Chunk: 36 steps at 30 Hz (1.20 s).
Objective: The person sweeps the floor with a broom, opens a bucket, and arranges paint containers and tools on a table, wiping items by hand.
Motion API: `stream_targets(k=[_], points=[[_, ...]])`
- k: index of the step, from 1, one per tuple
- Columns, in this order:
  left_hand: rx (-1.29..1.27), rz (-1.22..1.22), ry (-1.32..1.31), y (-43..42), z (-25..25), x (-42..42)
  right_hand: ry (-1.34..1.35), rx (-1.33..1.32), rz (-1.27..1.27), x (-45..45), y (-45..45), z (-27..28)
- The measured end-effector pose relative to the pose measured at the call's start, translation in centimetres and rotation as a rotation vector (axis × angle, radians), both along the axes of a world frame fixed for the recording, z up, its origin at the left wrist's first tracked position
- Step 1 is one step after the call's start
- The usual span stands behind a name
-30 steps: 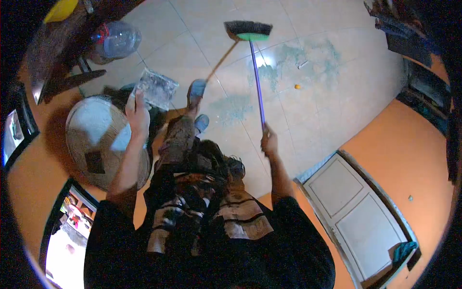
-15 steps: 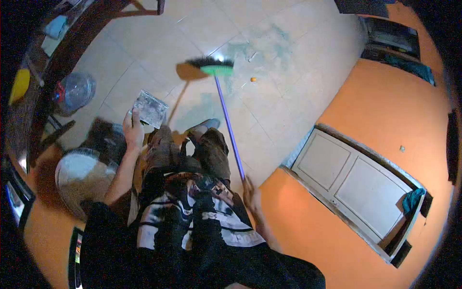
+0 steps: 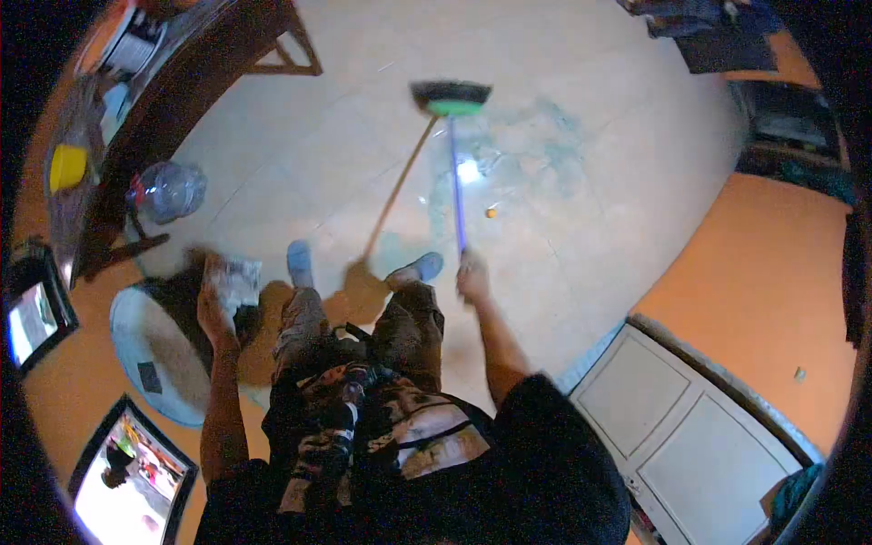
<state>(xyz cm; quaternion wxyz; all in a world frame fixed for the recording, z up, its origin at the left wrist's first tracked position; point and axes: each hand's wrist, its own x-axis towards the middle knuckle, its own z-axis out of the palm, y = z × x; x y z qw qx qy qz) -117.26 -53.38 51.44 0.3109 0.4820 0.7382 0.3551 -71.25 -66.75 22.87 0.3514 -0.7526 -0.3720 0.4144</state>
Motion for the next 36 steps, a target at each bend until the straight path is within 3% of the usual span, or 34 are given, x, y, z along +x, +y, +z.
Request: stream_targets(k=[2,5,6,8,9,11,12,14,16,17,18,19,21,24,27,29,31,33,35,36], points=[[0.005,-0.018,-0.012,-2.9,-0.6,5.2,-0.083,-0.021,0.037,0.1,-11.7,2.7],[-0.018,-0.085,0.276,-5.1,-4.3,5.8,0.115,-0.319,-0.045,3.8,-23.8,12.4],[-0.069,-0.083,0.301,-2.4,-4.8,5.6,0.278,-0.47,-0.089,1.7,-22.7,15.8],[-0.114,-0.103,0.332,-0.3,-5.0,8.3,0.24,-0.475,-0.094,3.1,-24.1,19.9],[-0.179,-0.149,0.197,0.8,-6.0,7.8,0.291,-0.532,-0.112,4.0,-23.6,21.4],[-0.034,-0.218,0.24,3.1,-4.1,14.4,0.234,-0.53,-0.085,6.0,-21.7,22.5],[0.035,-0.247,0.259,4.1,-2.9,17.1,0.13,-0.477,-0.043,7.3,-19.0,22.2],[-0.175,-0.218,0.037,6.0,-2.0,18.6,0.022,-0.508,0.047,10.5,-11.7,21.5],[-0.302,-0.238,-0.292,8.4,-2.8,19.6,-0.085,-0.155,0.018,13.3,-5.4,15.1],[-0.328,-0.261,-0.511,9.2,-4.3,18.9,-0.023,-0.229,0.024,15.6,-0.9,14.2],[-0.237,-0.205,-0.236,9.2,-9.3,18.0,-0.121,0.008,-0.027,17.4,2.9,11.2],[-0.178,-0.119,0.048,9.2,-14.4,17.0,-0.202,-0.055,-0.009,19.5,6.7,10.0],[-0.215,-0.184,0.168,11.2,-13.7,20.1,-0.29,0.19,-0.068,23.0,12.9,4.0],[-0.228,-0.189,0.175,14.6,-13.5,23.1,0.254,-0.227,-0.212,27.4,19.4,1.5],[-0.246,-0.136,0.215,17.3,-14.0,22.9,0.35,-0.329,-0.287,29.0,21.4,3.5],[-0.25,-0.085,0.224,19.7,-14.6,22.5,0.237,-0.428,-0.193,27.4,16.9,2.5],[-0.251,-0.035,0.229,22.1,-15.0,22.4,-0.129,-0.292,-0.049,22.5,7.4,0.5],[-0.241,0.0,0.223,23.9,-15.4,23.1,-0.036,-0.349,-0.05,19.0,1.7,10.1],[-0.242,-0.007,0.208,25.0,-15.2,24.4,0.009,-0.491,-0.104,16.0,-7.6,14.9],[-0.247,-0.022,0.204,25.6,-15.3,25.4,0.137,-0.472,-0.318,14.9,-8.7,19.1]])
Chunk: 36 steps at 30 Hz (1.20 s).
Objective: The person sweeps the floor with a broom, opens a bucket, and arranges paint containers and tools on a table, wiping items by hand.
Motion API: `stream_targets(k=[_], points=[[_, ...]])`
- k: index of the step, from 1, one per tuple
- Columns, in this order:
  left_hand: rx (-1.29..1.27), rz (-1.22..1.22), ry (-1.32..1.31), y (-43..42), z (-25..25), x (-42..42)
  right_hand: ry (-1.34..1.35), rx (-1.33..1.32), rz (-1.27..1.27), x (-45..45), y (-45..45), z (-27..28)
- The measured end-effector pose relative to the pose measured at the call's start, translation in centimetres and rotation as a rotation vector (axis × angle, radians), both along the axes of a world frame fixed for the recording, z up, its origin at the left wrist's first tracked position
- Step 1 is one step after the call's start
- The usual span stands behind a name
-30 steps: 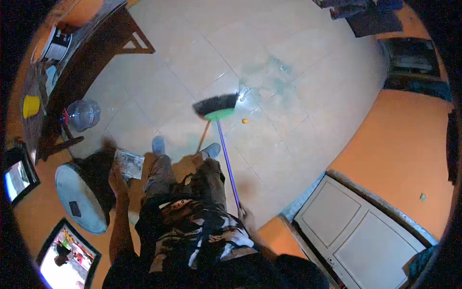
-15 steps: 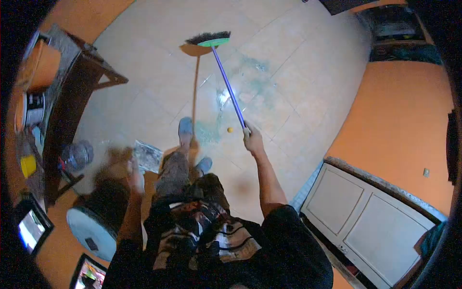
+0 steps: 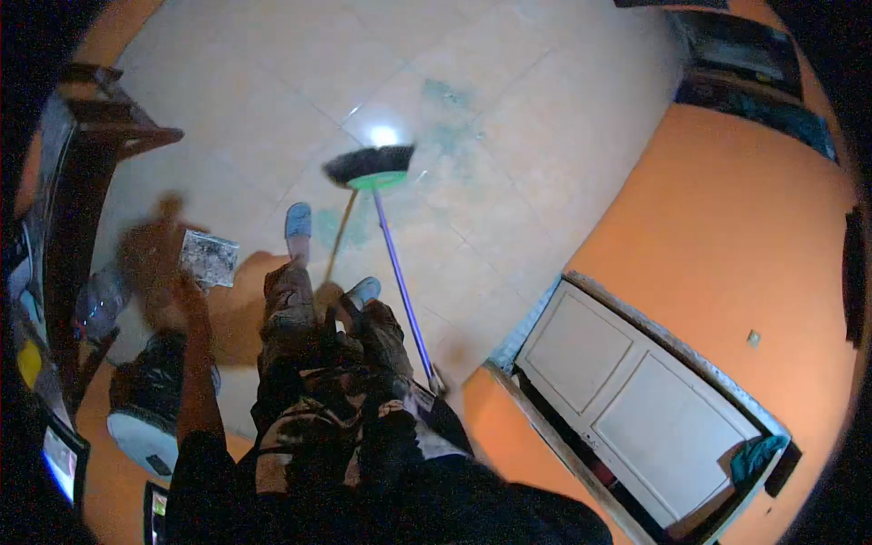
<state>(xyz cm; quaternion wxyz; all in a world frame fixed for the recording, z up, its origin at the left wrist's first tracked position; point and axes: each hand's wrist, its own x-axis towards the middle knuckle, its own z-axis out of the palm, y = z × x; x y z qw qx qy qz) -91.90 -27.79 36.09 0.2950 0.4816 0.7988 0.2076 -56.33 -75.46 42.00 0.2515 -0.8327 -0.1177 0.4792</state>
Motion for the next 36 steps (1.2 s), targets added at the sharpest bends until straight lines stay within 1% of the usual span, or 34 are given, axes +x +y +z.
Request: stream_targets(k=[2,3,5,7,8,10,12,13,14,15,17,18,19,20,22,23,24,25,26,27,28,29,30,31,32,33,34,35,36], points=[[-0.007,-0.042,-0.025,-0.1,0.2,2.7,0.141,-0.033,-0.525,-1.6,-6.0,2.2],[-0.019,-0.076,-0.034,-0.1,0.0,4.4,0.093,-0.149,-0.465,1.2,-4.6,7.1],[-0.043,-0.139,-0.069,-0.4,-0.4,8.2,0.074,-0.322,-0.481,7.3,-6.7,8.9],[-0.069,-0.211,-0.093,-1.0,-0.7,12.3,-0.159,-0.416,-0.23,14.6,-4.3,9.4],[-0.079,-0.248,-0.099,-1.3,-0.8,14.5,-0.415,-0.444,0.105,19.9,0.3,10.9],[-0.08,-0.307,-0.086,-3.2,-0.4,17.9,-0.409,-0.517,0.287,29.1,-2.5,5.7],[-0.095,-0.354,-0.049,-5.6,0.1,20.1,-0.33,-0.437,0.304,38.6,-5.5,-2.5],[-0.11,-0.329,-0.044,-5.7,0.4,20.7,-0.033,-0.45,0.153,43.3,-1.9,-3.8],[-0.12,-0.273,-0.057,-5.0,-0.8,20.0,-0.148,-0.335,0.296,49.0,-3.8,-10.8],[-0.14,-0.123,-0.132,-2.9,2.9,25.0,-0.232,-0.334,0.355,52.1,-0.8,-14.1],[-0.087,-0.206,0.104,-0.7,2.8,22.9,-0.409,-0.343,0.466,58.0,5.7,-20.2],[-0.072,-0.226,0.13,-0.8,3.5,23.6,-0.491,-0.304,0.448,59.3,7.3,-23.8],[-0.057,-0.245,0.155,-0.7,4.2,24.4,-0.496,-0.202,0.404,59.1,6.5,-25.2],[-0.042,-0.264,0.182,-0.7,5.5,26.9,-0.364,-0.258,0.332,58.2,6.4,-25.5],[-0.03,-0.132,0.032,-2.1,10.0,36.4,-0.121,-0.362,0.22,58.8,8.1,-23.9],[-0.075,-0.084,0.014,-2.1,10.8,38.0,-0.109,-0.298,0.102,56.2,6.4,-23.4],[-0.12,-0.038,-0.011,-1.5,11.1,39.1,-0.186,-0.08,0.153,52.6,-1.8,-28.8],[-0.159,0.014,-0.044,-0.9,11.0,40.7,-0.485,-0.153,0.379,46.6,-1.7,-23.7],[-0.16,-0.014,-0.09,-0.1,8.7,39.0,-0.357,-0.254,0.148,38.3,-2.0,-18.4],[-0.164,-0.034,-0.102,0.5,7.8,38.1,-0.009,-0.261,0.284,36.8,0.4,-12.5],[-0.199,-0.046,-0.081,0.6,8.1,38.4,0.434,-0.317,-0.32,26.5,-6.2,-11.4],[-0.182,-0.104,-0.135,-0.6,7.3,32.9,0.635,-0.448,-1.02,20.3,-4.8,-5.7],[-0.225,-0.108,-0.118,0.0,5.8,30.9,0.509,-0.415,-0.683,20.6,-4.1,2.0],[-0.264,-0.115,-0.103,0.5,4.7,30.3,0.558,-0.213,-0.939,12.8,-11.3,-0.3],[-0.307,-0.12,-0.083,0.6,3.6,29.4,0.437,-0.217,-0.835,9.9,-12.3,0.9],[-0.304,-0.16,-0.118,1.4,2.6,21.8,0.293,-0.201,-0.723,0.9,-11.6,1.8],[-0.314,-0.203,-0.133,2.1,1.2,19.2,0.13,-0.213,-0.567,-0.7,-9.0,3.5],[-0.317,-0.247,-0.143,2.6,0.3,19.1,-0.044,-0.245,-0.414,-1.8,-5.6,5.5],[-0.307,-0.282,-0.178,2.5,-0.1,19.2,-0.251,-0.274,-0.197,2.4,-1.5,7.2]])
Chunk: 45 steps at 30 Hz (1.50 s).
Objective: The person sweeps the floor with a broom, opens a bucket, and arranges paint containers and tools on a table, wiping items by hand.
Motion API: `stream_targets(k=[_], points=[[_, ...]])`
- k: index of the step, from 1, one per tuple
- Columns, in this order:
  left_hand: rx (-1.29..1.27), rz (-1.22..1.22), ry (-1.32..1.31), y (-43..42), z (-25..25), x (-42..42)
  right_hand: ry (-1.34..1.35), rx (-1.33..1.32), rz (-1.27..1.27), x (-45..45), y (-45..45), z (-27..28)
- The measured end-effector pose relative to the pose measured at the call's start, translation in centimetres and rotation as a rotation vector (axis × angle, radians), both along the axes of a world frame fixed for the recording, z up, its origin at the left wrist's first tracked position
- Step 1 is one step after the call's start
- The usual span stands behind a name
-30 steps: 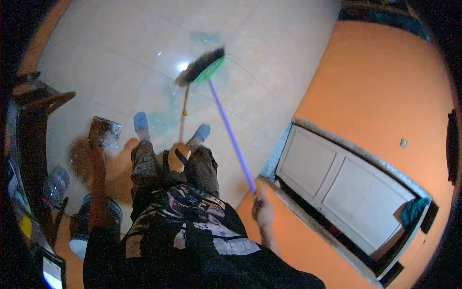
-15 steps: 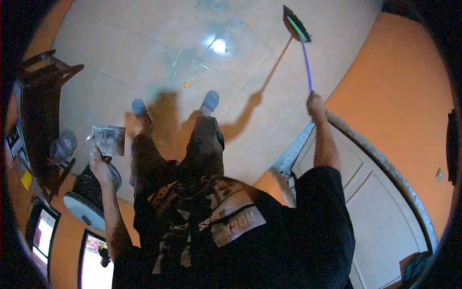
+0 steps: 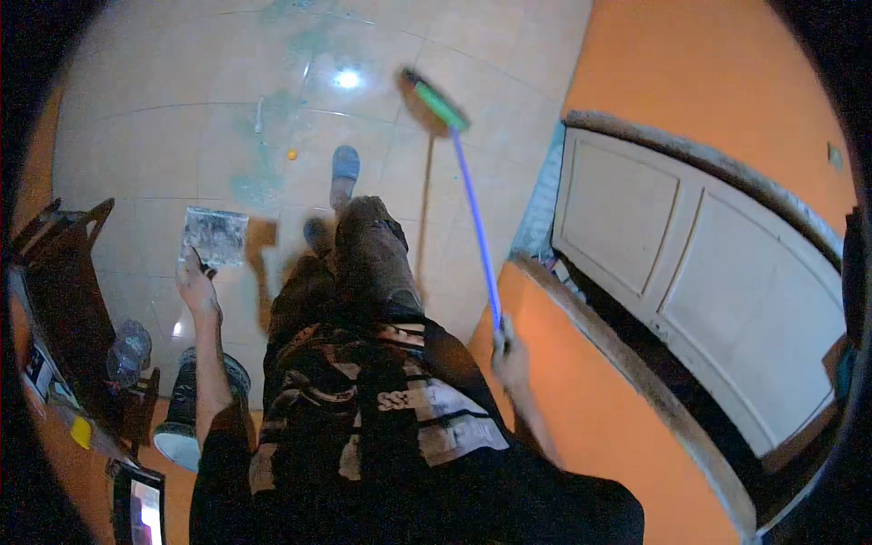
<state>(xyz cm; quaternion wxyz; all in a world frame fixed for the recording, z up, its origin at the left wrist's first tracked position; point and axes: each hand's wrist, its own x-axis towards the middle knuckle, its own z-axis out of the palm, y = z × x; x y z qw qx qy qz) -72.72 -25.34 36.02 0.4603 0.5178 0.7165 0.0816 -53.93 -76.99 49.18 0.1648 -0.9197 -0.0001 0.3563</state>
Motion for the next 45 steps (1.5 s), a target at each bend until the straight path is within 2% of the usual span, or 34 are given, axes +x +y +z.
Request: stream_targets(k=[2,4,5,6,7,10,11,12,14,16,17,18,20,23,26,28,30,33,36,38,40,41,42,44,45], points=[[0.037,-0.038,-0.061,-0.8,0.0,1.7,0.048,-0.136,-0.021,6.6,-3.0,-3.9],[0.06,-0.065,-0.034,-1.4,2.3,5.1,-0.273,-0.081,0.233,14.7,-7.0,-11.5],[0.072,-0.07,-0.043,-2.1,3.4,6.7,-0.156,-0.182,0.133,18.8,-6.7,-14.1],[0.084,-0.068,-0.051,-2.7,3.6,7.1,-0.198,-0.241,0.271,21.9,-11.7,-22.1],[0.124,-0.085,-0.032,-2.6,3.1,6.6,-0.314,-0.299,0.425,24.5,-13.3,-27.2],[0.195,-0.119,0.048,-2.6,3.1,5.9,-0.185,-0.236,0.17,30.1,-12.5,-36.4],[0.21,-0.097,0.075,-3.6,4.5,7.6,-0.109,-0.21,0.111,31.2,-11.1,-37.3],[0.218,-0.083,0.065,-3.8,4.9,8.9,-0.066,-0.184,0.07,30.6,-10.3,-37.3],[0.144,-0.019,0.058,-2.0,2.5,5.1,-0.037,-0.107,0.047,26.3,-10.1,-36.0],[0.151,0.144,0.051,-2.4,1.2,5.0,-0.102,-0.031,0.088,15.4,-12.4,-32.7],[0.138,0.148,0.062,-2.1,0.0,3.4,-0.089,-0.017,0.07,10.1,-12.9,-29.3],[0.107,0.119,0.04,-2.1,1.0,5.2,-0.041,-0.006,0.005,4.0,-14.0,-24.6],[0.074,0.082,0.008,-2.5,2.8,7.1,0.137,0.006,-0.207,-6.4,-14.1,-14.5],[-0.026,-0.032,-0.155,-1.8,3.4,8.8,0.324,0.02,-0.551,-17.3,-12.9,-2.8],[-0.002,-0.139,-0.165,-0.2,1.4,7.5,0.218,0.005,-0.543,-22.0,-9.4,0.9],[0.012,-0.186,-0.158,0.8,1.2,7.3,0.082,-0.018,-0.427,-19.3,-7.6,0.4],[0.032,-0.233,-0.162,1.2,2.0,6.9,-0.056,-0.041,-0.309,-14.4,-6.8,-2.9],[0.099,-0.241,-0.148,0.6,3.7,5.6,-0.199,-0.062,-0.179,-3.8,-6.5,-11.2],[0.133,-0.115,-0.109,-2.3,3.9,7.8,-0.112,-0.05,-0.236,9.8,-9.9,-18.5],[0.197,-0.08,-0.122,-2.1,3.6,7.6,-0.469,0.073,0.018,15.8,-16.7,-29.1],[0.244,-0.097,-0.089,-2.8,4.9,8.3,-0.187,-0.054,-0.024,22.1,-17.4,-29.8],[0.187,-0.156,-0.05,-1.1,4.8,6.7,-0.08,-0.099,-0.016,24.5,-17.7,-30.2],[0.185,-0.144,-0.018,-1.0,5.4,6.8,-0.264,-0.089,0.049,24.6,-17.0,-29.3],[0.19,-0.113,0.016,-1.6,6.2,7.7,-0.116,-0.114,-0.013,23.8,-17.3,-28.7],[0.186,-0.116,0.004,-2.0,6.6,8.3,-0.176,-0.006,-0.037,21.6,-17.4,-28.2]])
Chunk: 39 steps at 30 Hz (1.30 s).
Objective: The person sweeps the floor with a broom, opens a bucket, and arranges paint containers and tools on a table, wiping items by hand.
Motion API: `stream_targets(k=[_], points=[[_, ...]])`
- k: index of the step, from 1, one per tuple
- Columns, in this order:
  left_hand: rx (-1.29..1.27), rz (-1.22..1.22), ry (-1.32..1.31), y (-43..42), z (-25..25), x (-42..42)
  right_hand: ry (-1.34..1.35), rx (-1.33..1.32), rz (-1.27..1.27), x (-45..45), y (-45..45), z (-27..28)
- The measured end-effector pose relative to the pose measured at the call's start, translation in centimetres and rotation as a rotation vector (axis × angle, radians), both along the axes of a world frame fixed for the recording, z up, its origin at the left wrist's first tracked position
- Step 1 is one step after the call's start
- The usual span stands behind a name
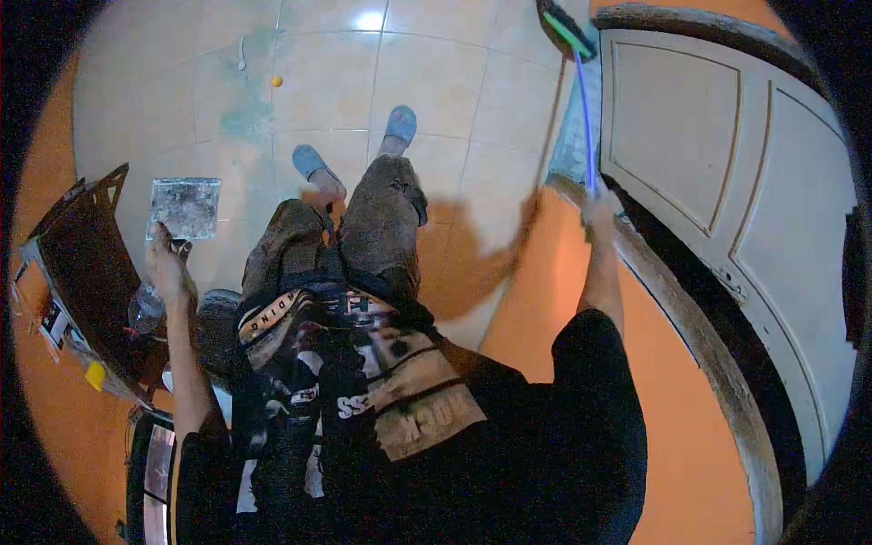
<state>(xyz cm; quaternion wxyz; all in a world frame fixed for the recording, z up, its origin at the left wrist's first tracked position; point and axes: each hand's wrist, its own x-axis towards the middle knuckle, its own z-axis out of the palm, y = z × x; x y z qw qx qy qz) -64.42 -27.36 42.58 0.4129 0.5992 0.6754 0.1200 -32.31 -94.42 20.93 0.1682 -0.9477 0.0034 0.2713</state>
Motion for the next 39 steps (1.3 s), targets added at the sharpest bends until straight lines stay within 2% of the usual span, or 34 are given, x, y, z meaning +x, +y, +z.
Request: stream_targets(k=[2,4,5,6,10,14,18,23,27,32,33,34,35,36,37,38,39], points=[[-0.011,-0.01,-0.04,-0.2,-0.1,0.4,-0.027,0.105,-0.02,-6.9,-2.1,-1.1],[-0.023,-0.059,0.002,0.6,-1.1,-0.3,-0.008,0.184,-0.035,-17.5,-4.2,-2.3],[-0.027,-0.087,0.02,0.7,-1.2,-0.5,-0.029,0.16,-0.167,-23.3,-3.6,-0.9],[-0.012,-0.081,-0.077,-0.9,-0.2,1.0,0.071,0.186,-0.161,-28.0,-3.3,0.5],[-0.021,-0.177,-0.148,-0.8,-0.9,1.4,0.304,0.193,-0.328,-43.3,2.2,8.5],[-0.085,-0.273,-0.14,0.3,-1.4,1.5,0.396,0.22,-0.47,-51.1,8.7,14.3],[-0.087,-0.296,-0.189,-0.7,-1.0,2.6,0.432,0.254,-0.512,-51.2,12.4,18.3],[-0.09,-0.134,-0.136,-0.9,-2.1,2.5,0.415,0.255,-0.448,-42.8,13.2,22.2],[-0.108,-0.064,-0.132,-1.5,-2.5,1.9,0.299,0.251,-0.32,-31.3,15.0,19.5],[0.018,0.032,-0.151,-3.4,-2.5,1.0,0.202,0.178,-0.133,-7.5,22.2,7.5],[0.047,0.079,-0.155,-4.2,-1.9,1.2,-0.158,0.319,0.12,-3.6,21.7,-1.1],[0.08,0.122,-0.164,-5.1,-1.7,1.6,-0.17,0.314,0.155,2.2,23.9,-4.0],[0.057,0.171,-0.041,-5.6,-1.6,1.2,-0.017,0.302,0.152,8.7,27.1,-4.6],[0.027,0.219,0.092,-5.7,-2.1,-0.1,-0.003,0.28,0.215,13.5,30.5,-6.1],[0.125,0.252,0.026,-7.0,-2.9,-0.4,-0.016,0.263,0.285,19.2,34.0,-7.3],[0.219,0.283,-0.029,-8.2,-3.9,-0.7,-0.4,0.356,0.43,23.4,36.3,-12.9],[0.185,0.414,-0.009,-9.7,-3.0,1.7,-0.15,0.275,0.462,28.9,38.9,-15.5]])
